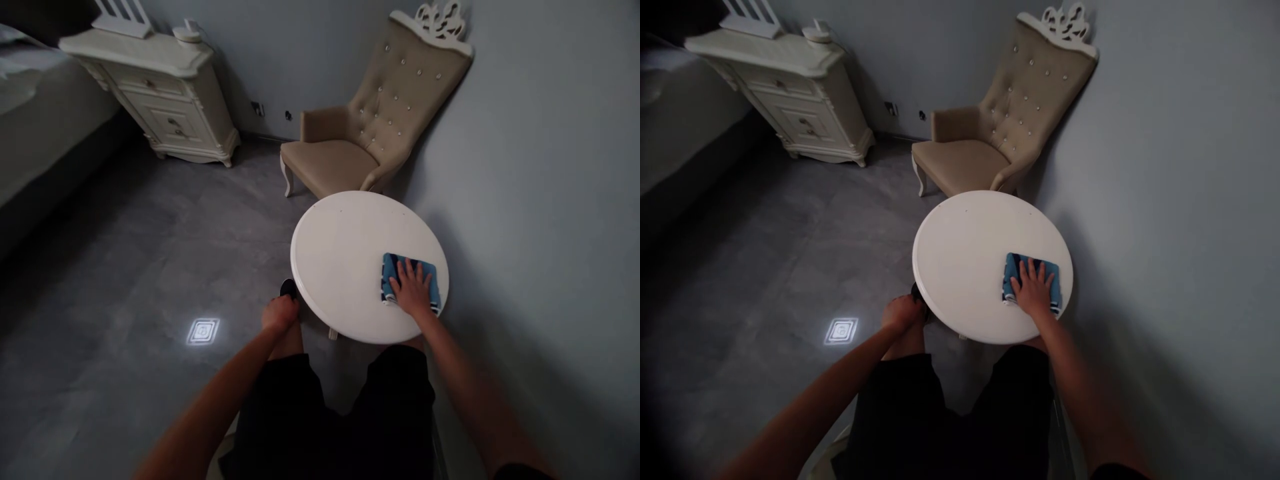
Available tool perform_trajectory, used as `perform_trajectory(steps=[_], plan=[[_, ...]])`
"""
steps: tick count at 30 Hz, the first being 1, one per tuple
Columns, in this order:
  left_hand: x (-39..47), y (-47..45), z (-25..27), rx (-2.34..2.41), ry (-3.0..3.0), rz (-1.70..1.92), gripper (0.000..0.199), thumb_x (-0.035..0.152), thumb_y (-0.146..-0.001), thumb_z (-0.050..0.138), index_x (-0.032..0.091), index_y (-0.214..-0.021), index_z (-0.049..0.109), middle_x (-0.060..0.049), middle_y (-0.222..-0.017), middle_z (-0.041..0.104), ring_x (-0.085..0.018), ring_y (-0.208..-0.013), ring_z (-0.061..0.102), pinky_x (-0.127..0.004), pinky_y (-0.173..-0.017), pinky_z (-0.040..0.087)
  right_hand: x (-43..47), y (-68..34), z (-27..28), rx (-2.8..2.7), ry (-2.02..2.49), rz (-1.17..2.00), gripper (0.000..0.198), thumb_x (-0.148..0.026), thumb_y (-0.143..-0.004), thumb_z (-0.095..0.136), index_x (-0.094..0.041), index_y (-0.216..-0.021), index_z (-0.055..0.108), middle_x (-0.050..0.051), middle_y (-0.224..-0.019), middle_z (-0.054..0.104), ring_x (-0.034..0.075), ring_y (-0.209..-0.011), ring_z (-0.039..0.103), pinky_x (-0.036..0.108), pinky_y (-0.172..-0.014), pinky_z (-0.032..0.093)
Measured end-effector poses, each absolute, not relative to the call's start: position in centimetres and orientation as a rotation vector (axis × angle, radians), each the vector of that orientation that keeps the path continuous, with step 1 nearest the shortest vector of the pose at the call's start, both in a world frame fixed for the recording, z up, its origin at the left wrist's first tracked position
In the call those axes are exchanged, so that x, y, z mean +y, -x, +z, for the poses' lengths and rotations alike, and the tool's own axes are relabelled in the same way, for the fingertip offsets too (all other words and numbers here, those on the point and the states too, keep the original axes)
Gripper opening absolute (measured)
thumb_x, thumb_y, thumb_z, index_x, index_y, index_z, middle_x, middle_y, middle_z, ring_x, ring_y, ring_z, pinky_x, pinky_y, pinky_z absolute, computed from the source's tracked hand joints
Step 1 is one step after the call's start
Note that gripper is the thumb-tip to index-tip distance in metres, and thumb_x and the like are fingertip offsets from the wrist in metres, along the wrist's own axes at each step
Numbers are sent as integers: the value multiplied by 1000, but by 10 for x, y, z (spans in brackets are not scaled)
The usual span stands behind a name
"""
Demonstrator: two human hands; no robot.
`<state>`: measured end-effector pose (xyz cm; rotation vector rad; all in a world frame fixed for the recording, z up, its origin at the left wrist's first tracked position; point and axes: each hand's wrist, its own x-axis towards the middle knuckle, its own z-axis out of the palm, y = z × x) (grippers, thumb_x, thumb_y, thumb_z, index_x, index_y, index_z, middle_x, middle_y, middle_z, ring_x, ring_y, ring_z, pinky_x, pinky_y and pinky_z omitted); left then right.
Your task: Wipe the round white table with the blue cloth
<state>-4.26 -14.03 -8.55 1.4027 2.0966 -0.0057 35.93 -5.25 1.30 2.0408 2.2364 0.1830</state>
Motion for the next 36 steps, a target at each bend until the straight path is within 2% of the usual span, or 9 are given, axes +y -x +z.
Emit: perform_trajectory(steps=[6,13,19,23,30,36], plan=[[-147,45,-75,2127,-1391,-36,47,42,-110,46,13,-119,82,-26,-130,83,-39,-123,79,-43,-98,59,-72,-279,13,2498,-1862,72,72,-58,-117,38,-23,-180,41,11,-190,22,53,-174,15,84,-136,13],[-145,53,-74,2146,-1358,-64,50,45,-109,45,12,-119,83,-26,-129,83,-40,-122,79,-43,-98,59,-2,-215,23,2682,-1750,-63,77,-64,-117,37,-21,-180,42,10,-190,25,53,-172,17,83,-137,11],[-139,57,-77,2171,-1316,-73,48,42,-107,46,14,-117,83,-24,-128,83,-38,-122,80,-42,-98,60,77,-233,27,2557,-1900,-61,75,-63,-117,30,-24,-181,39,8,-191,21,51,-173,16,82,-137,12],[-136,56,-76,2179,-1299,-68,50,42,-108,44,13,-120,83,-26,-130,82,-41,-122,79,-46,-97,61,90,-283,28,2429,-2027,-12,77,-65,-117,26,-24,-182,36,10,-191,22,50,-173,18,83,-136,15],[-139,54,-75,2163,-1323,-53,50,41,-109,46,11,-125,83,-27,-133,81,-41,-123,79,-44,-96,60,7,-365,20,2275,-2087,159,76,-60,-119,24,-20,-182,36,11,-190,23,51,-172,21,84,-133,24],[-147,57,-75,2143,-1345,-31,52,41,-111,43,11,-123,84,-27,-131,82,-41,-123,79,-45,-98,60,-115,-347,-1,2455,-1859,243,69,-53,-118,34,-21,-179,44,11,-190,25,50,-174,18,84,-133,24]])
